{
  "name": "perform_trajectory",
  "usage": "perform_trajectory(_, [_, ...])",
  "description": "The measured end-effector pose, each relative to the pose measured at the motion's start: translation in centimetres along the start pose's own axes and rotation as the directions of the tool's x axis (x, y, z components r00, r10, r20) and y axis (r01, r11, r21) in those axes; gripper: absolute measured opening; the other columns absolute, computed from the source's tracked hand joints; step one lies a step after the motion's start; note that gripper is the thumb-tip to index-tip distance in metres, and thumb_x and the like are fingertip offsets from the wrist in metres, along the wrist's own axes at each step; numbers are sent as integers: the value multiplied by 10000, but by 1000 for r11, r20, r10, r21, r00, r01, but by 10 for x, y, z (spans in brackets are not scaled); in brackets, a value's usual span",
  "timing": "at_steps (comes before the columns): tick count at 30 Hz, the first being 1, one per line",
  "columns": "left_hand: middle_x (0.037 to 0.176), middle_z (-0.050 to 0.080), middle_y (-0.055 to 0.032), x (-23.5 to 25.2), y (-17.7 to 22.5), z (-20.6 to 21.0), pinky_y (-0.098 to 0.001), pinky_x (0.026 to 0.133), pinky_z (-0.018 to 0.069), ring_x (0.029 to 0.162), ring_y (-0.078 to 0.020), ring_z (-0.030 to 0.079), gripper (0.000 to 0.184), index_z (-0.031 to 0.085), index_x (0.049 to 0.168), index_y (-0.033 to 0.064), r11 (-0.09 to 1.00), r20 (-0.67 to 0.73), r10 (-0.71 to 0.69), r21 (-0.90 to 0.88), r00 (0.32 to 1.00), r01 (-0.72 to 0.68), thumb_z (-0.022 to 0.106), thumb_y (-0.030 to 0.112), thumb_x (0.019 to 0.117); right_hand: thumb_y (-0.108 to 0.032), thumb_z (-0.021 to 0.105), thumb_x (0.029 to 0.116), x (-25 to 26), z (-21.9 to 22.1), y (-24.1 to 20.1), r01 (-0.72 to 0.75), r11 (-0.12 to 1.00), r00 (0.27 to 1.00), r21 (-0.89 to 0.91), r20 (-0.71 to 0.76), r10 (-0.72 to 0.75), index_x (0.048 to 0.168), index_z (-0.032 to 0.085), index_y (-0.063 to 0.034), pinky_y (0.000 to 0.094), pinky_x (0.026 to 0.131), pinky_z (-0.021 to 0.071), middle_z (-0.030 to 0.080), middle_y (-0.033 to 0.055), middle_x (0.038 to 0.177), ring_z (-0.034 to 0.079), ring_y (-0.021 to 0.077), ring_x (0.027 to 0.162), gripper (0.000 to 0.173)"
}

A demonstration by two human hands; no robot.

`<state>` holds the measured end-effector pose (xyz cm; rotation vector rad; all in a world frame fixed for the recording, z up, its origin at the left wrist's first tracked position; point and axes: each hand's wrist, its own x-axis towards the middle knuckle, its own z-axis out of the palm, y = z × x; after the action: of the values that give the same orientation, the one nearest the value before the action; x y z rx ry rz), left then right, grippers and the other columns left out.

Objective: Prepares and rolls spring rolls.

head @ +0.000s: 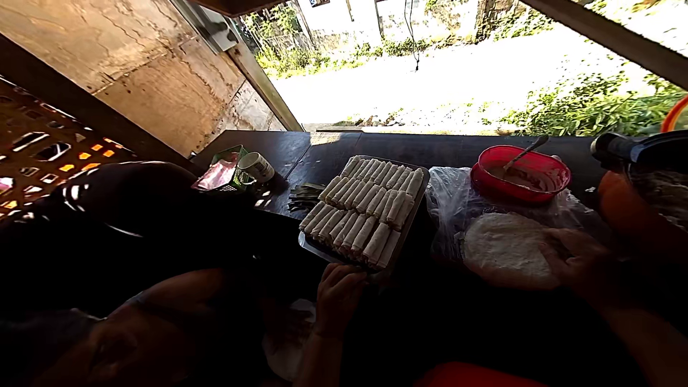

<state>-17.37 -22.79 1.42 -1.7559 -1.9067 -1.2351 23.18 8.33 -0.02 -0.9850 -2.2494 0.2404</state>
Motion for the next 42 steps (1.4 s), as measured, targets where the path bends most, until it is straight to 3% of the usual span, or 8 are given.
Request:
perform_trajectory(17, [1007,712,62,19,11,41,-330,975,507,1069,-132,631,172,776,921,215,989,-49,-37,-144,998,29,865,333,834,-340,567,985,0,-2,1,1,1000,1000,-7,12,0,1196,715,-16,490,987,540,726,199,1135,692,358,1090,414])
perform_trajectory(20, [1050,669,43,8,24,34,-361,1001,516,1118,-148,617,280,723,978,222,987,-216,-156,-73,964,143,846,432,839,-342,577,977,0,-2,2,3,1000,1000,-5,1,-3,1183,720,-15,487,971,551,729,197,1119,699,356,1068,412])
perform_trajectory(22, [976,619,27,1,35,35,-253,843,538,950,-70,614,265,614,981,123,877,-328,-476,-249,816,412,768,329,923,-333,581,977,0,-2,2,-6,1000,1000,-2,3,6,1179,723,-13,495,978,549,729,196,1126,696,361,1078,403])
perform_trajectory(24, [921,617,-42,5,47,37,-293,698,567,792,-119,640,254,544,1090,59,464,-170,-873,-578,457,671,632,279,1000,-329,581,974,-1,-3,1,-24,1000,1000,-6,20,25,1182,722,-18,504,994,542,725,192,1142,689,361,1101,400])
perform_trajectory(25, [997,639,-103,7,50,38,-361,725,584,841,-191,670,310,529,1189,40,233,-17,-954,-677,301,699,604,290,1021,-330,579,969,-1,-3,0,-24,1000,999,-8,21,24,1179,723,-17,506,995,541,726,192,1143,689,362,1104,403])
perform_trajectory(27, [1183,651,-187,15,54,45,-451,820,597,1002,-299,699,444,449,1364,50,-52,207,-963,-769,171,637,628,257,1015,-342,577,963,2,-2,1,-14,1000,1000,-16,11,14,1171,729,-25,494,982,546,731,183,1133,694,351,1093,409])
perform_trajectory(31, [1310,605,-237,34,62,67,-513,891,599,1085,-366,686,731,256,1541,122,-94,262,-927,-856,270,508,675,33,949,-344,579,962,0,-1,1,-26,1000,1000,-11,0,26,1163,734,-34,477,971,554,735,170,1123,699,330,1078,402])
perform_trajectory(42, [1085,701,-208,30,20,32,-471,791,629,927,-296,728,351,525,1292,-19,83,212,-901,-771,378,632,531,-18,941,-355,585,960,-1,1,5,-46,999,999,22,-9,46,1169,738,-55,448,963,564,735,142,1121,702,285,1062,396])
